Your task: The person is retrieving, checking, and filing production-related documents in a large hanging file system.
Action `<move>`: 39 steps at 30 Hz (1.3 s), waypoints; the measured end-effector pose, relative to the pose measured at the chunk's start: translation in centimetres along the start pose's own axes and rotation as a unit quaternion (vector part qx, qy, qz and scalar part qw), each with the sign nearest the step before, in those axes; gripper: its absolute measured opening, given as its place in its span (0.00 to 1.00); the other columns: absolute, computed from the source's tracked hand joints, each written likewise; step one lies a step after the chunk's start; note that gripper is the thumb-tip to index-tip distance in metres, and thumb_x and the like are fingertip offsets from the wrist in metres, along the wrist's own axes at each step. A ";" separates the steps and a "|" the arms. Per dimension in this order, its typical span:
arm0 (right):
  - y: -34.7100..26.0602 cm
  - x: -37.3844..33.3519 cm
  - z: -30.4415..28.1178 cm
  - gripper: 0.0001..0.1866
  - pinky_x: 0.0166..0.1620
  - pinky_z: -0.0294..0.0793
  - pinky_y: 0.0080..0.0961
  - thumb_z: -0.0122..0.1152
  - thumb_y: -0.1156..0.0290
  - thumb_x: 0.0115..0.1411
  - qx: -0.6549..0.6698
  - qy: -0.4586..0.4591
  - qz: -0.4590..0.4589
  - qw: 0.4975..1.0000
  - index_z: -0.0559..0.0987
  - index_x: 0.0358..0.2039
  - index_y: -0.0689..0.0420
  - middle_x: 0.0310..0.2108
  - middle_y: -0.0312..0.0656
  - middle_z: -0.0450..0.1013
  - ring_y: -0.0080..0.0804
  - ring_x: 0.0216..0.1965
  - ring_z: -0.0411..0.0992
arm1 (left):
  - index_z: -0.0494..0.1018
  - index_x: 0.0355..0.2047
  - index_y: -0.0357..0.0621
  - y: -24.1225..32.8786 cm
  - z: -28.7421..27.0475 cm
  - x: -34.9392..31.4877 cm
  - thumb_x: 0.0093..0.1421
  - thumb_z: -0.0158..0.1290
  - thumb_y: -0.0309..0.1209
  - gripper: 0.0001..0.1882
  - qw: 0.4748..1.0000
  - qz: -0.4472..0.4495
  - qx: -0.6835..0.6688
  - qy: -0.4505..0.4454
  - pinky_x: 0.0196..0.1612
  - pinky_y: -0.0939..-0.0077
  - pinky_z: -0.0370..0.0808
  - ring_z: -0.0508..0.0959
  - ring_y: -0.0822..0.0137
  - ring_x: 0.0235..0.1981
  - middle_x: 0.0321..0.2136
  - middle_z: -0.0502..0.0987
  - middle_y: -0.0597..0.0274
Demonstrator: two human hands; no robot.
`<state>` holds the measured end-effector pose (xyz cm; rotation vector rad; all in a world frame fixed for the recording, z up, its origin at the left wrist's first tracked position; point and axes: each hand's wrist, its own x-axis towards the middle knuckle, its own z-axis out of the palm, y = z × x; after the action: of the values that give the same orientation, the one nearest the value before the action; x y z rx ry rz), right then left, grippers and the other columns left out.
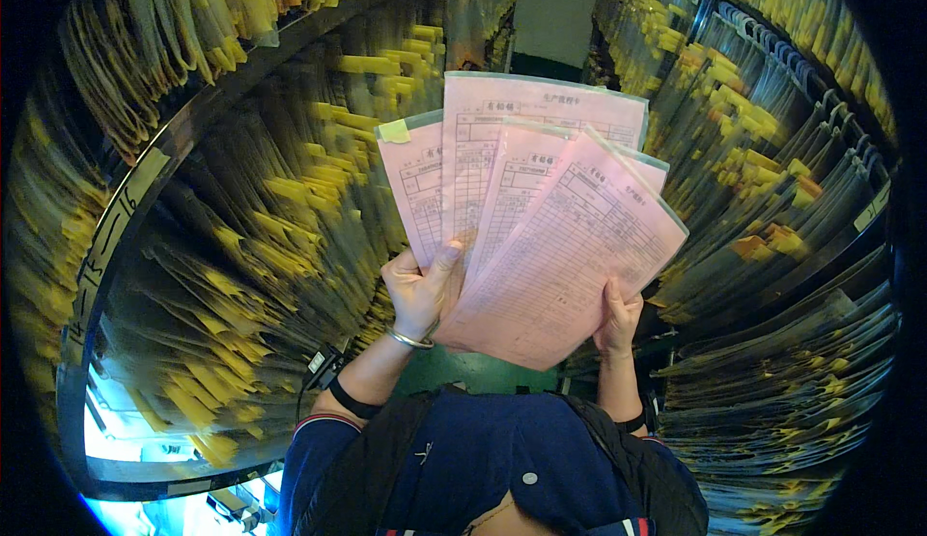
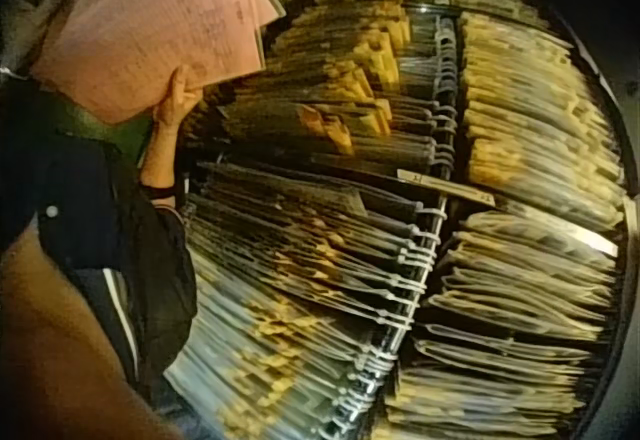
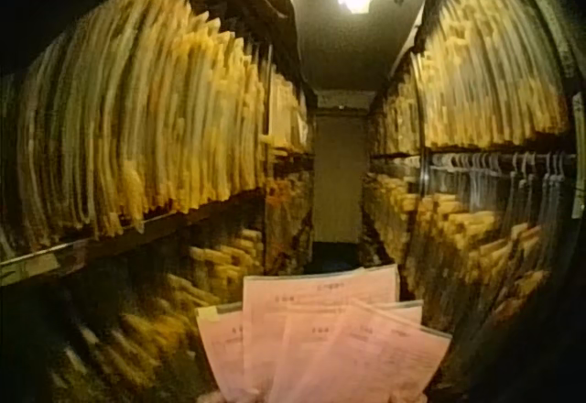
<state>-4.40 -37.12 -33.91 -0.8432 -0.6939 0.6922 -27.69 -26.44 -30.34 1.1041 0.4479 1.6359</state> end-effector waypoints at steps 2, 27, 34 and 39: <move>-0.2 -0.2 -0.1 0.14 0.43 0.70 0.26 0.55 0.73 0.58 0.003 -0.006 0.005 1.000 0.72 0.43 0.66 0.40 0.45 0.72 0.29 0.39 0.71 | 0.76 0.34 0.31 0.6 0.0 -0.5 0.55 0.56 0.26 0.09 1.000 -0.001 0.011 0.011 0.36 0.81 0.72 0.75 0.75 0.30 0.31 0.78 0.59; 7.2 -6.1 2.3 0.21 0.45 0.75 0.35 0.46 0.67 0.63 0.116 -0.256 0.251 0.926 0.63 0.54 0.63 0.51 0.49 0.65 0.39 0.47 0.69 | 0.74 0.32 0.34 19.1 -8.8 -27.8 0.61 0.51 0.31 0.10 0.865 0.090 0.312 0.383 0.22 0.88 0.59 0.62 0.85 0.22 0.21 0.69 0.76; 7.5 -6.9 4.4 0.25 0.44 0.72 0.31 0.46 0.61 0.62 0.348 -0.577 0.388 0.629 0.62 0.57 0.58 0.52 0.46 0.65 0.35 0.48 0.68 | 0.76 0.32 0.36 31.6 -15.8 -43.9 0.59 0.53 0.32 0.10 0.757 -0.022 0.505 0.415 0.21 0.86 0.58 0.61 0.85 0.21 0.19 0.68 0.78; 13.1 -5.4 4.9 0.26 0.53 0.63 0.41 0.46 0.59 0.63 0.369 -0.550 0.443 0.605 0.61 0.58 0.58 0.57 0.46 0.61 0.40 0.55 0.62 | 0.73 0.33 0.39 36.4 -28.4 -63.0 0.61 0.49 0.28 0.06 0.629 0.213 0.308 0.681 0.23 0.87 0.62 0.64 0.85 0.21 0.23 0.70 0.76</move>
<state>-14.76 -32.89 -43.94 0.2407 -0.9026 2.3379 -70.84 -89.94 -44.80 0.0909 1.9643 2.6591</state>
